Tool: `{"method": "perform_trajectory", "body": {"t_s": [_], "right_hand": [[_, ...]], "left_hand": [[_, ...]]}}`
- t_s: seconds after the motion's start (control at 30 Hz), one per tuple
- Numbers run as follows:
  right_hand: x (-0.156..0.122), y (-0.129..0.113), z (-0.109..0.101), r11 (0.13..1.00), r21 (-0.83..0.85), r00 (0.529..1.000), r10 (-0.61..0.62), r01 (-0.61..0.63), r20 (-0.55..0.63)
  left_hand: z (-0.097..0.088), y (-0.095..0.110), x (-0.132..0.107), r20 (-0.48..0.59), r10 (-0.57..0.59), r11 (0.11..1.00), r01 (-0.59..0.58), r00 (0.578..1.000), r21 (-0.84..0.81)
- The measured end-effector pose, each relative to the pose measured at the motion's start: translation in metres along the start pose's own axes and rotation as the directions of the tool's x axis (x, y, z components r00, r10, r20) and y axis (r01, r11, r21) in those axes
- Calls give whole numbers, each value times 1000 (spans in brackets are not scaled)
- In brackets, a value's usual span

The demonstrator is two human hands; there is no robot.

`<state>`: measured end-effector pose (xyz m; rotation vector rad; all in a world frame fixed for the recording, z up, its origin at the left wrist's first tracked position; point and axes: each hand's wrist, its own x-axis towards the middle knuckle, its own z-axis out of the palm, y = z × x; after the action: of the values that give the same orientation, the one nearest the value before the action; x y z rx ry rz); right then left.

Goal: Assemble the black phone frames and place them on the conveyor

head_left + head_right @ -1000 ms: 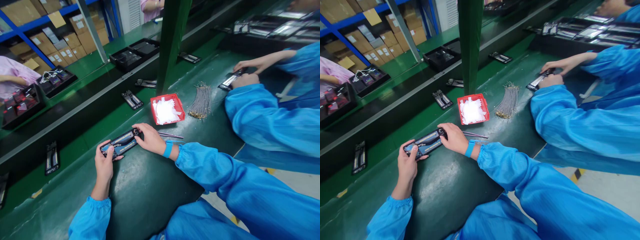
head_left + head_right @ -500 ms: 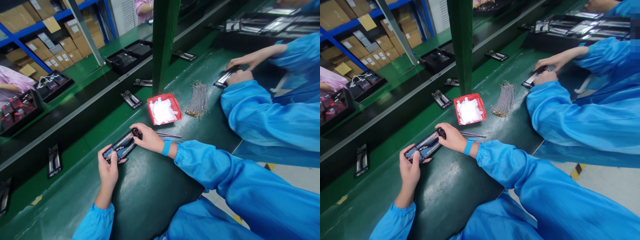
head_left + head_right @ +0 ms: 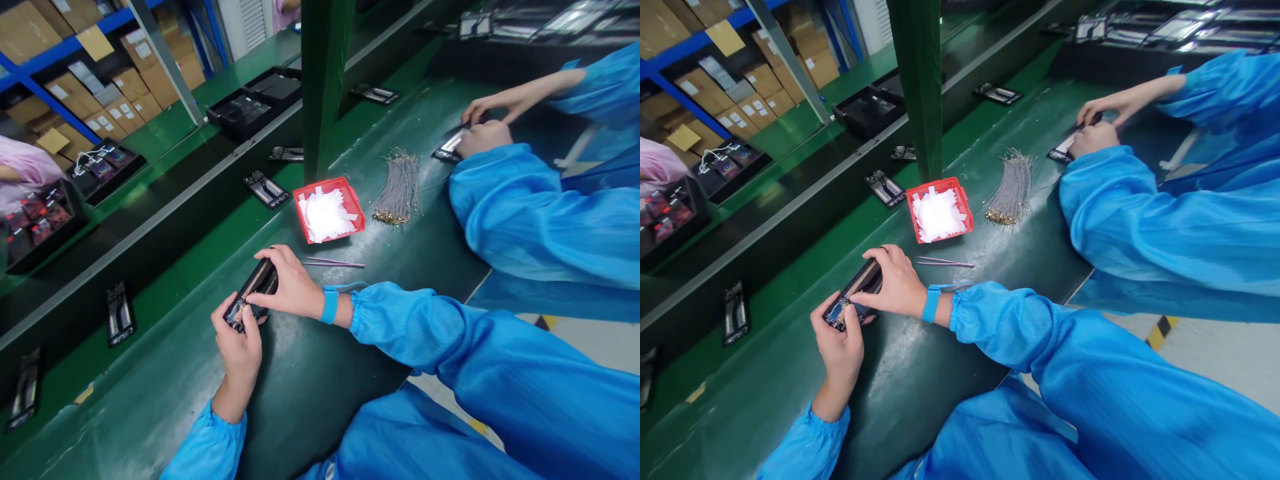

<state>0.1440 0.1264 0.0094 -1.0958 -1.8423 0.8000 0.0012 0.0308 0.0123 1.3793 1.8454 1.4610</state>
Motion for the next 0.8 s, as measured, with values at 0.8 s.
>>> {"method": "perform_trajectory", "body": {"t_s": [0.8], "right_hand": [[2, 2, -19, 936, -237, 923, -169, 261, 347]], "left_hand": [[-16, -14, 32, 348, -317, 829, 436, 882, -351]]}}
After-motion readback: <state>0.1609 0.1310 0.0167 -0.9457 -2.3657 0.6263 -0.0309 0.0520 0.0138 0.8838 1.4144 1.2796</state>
